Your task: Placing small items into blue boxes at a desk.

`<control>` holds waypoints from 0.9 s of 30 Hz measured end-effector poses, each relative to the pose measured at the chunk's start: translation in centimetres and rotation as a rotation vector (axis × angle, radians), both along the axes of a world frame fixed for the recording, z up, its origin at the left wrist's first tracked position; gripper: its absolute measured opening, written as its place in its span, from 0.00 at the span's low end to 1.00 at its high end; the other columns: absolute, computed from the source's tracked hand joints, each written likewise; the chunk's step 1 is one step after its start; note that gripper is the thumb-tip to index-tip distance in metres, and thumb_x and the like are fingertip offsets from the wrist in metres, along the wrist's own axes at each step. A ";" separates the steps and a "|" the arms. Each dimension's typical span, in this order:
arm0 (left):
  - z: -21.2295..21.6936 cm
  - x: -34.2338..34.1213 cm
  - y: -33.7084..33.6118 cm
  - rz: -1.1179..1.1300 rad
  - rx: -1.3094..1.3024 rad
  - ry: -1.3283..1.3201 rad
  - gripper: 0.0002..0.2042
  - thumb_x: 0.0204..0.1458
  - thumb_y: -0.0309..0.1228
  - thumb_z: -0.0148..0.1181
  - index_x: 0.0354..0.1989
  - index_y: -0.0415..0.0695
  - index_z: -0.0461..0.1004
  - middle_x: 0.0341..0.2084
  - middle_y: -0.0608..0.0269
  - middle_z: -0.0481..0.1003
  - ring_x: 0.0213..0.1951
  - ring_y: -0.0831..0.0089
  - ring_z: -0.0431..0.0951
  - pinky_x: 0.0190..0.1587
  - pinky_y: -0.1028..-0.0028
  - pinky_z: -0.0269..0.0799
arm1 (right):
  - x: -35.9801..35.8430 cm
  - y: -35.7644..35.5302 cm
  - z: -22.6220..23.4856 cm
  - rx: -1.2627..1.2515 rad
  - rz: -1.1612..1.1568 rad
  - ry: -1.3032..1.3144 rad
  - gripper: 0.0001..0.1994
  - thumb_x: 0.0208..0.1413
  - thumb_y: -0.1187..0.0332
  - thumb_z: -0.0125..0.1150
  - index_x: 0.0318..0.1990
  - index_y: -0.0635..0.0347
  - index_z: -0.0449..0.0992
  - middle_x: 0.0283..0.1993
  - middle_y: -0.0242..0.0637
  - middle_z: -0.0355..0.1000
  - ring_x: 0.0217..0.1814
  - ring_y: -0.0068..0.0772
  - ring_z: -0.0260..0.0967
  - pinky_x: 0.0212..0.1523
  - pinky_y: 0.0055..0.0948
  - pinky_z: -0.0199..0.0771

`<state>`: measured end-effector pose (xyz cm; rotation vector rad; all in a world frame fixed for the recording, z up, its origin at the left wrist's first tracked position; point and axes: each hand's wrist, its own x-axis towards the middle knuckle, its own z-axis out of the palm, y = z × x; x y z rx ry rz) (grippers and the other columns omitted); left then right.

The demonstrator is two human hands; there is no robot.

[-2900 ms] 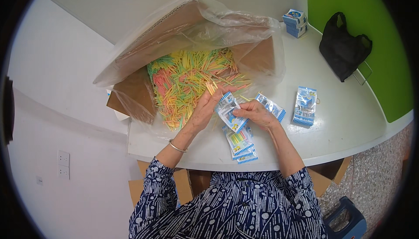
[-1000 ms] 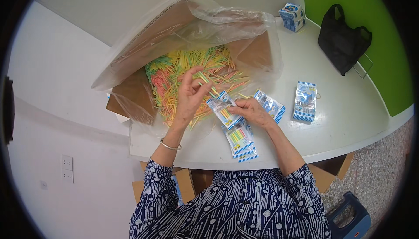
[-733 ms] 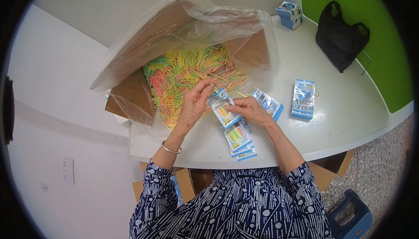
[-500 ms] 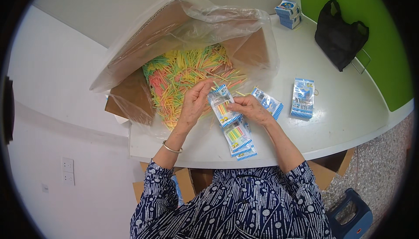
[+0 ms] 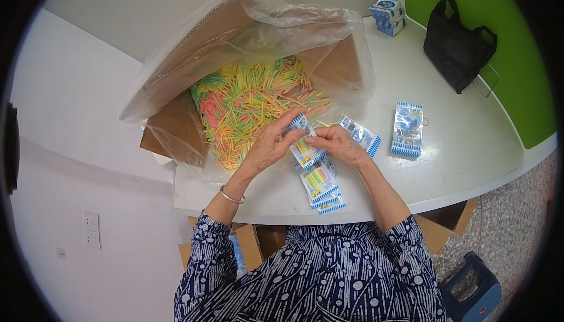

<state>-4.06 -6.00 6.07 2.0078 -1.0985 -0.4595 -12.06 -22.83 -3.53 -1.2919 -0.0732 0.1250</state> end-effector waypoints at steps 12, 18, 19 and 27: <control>-0.7 0.2 0.1 0.052 -0.186 0.204 0.20 0.50 0.24 0.59 0.53 0.40 0.66 0.48 0.63 0.70 0.50 0.74 0.70 0.52 0.74 0.66 | -0.1 0.1 0.6 -0.038 0.012 0.006 0.12 0.52 0.66 0.64 0.38 0.65 0.78 0.34 0.28 0.75 0.36 0.12 0.67 0.38 0.17 0.66; -1.3 0.1 0.1 0.004 -0.019 0.061 0.21 0.48 0.25 0.61 0.52 0.41 0.65 0.47 0.62 0.69 0.52 0.74 0.67 0.54 0.73 0.64 | -0.4 -0.2 0.8 -0.229 0.089 0.093 0.10 0.50 0.65 0.66 0.34 0.64 0.79 0.29 0.26 0.75 0.30 0.12 0.67 0.31 0.17 0.65; -1.4 0.2 0.1 0.004 -0.021 0.062 0.21 0.48 0.25 0.61 0.52 0.41 0.65 0.47 0.62 0.69 0.52 0.74 0.67 0.54 0.73 0.64 | -0.4 -0.2 0.7 -0.230 0.089 0.094 0.10 0.50 0.65 0.66 0.34 0.64 0.79 0.29 0.26 0.75 0.30 0.12 0.67 0.31 0.17 0.65; -1.9 0.5 0.6 -0.031 -0.082 0.061 0.18 0.46 0.23 0.59 0.47 0.40 0.66 0.40 0.66 0.67 0.43 0.77 0.68 0.46 0.76 0.65 | -1.1 0.1 3.5 -0.296 0.121 0.083 0.14 0.49 0.61 0.67 0.30 0.65 0.80 0.24 0.27 0.73 0.26 0.12 0.65 0.26 0.17 0.63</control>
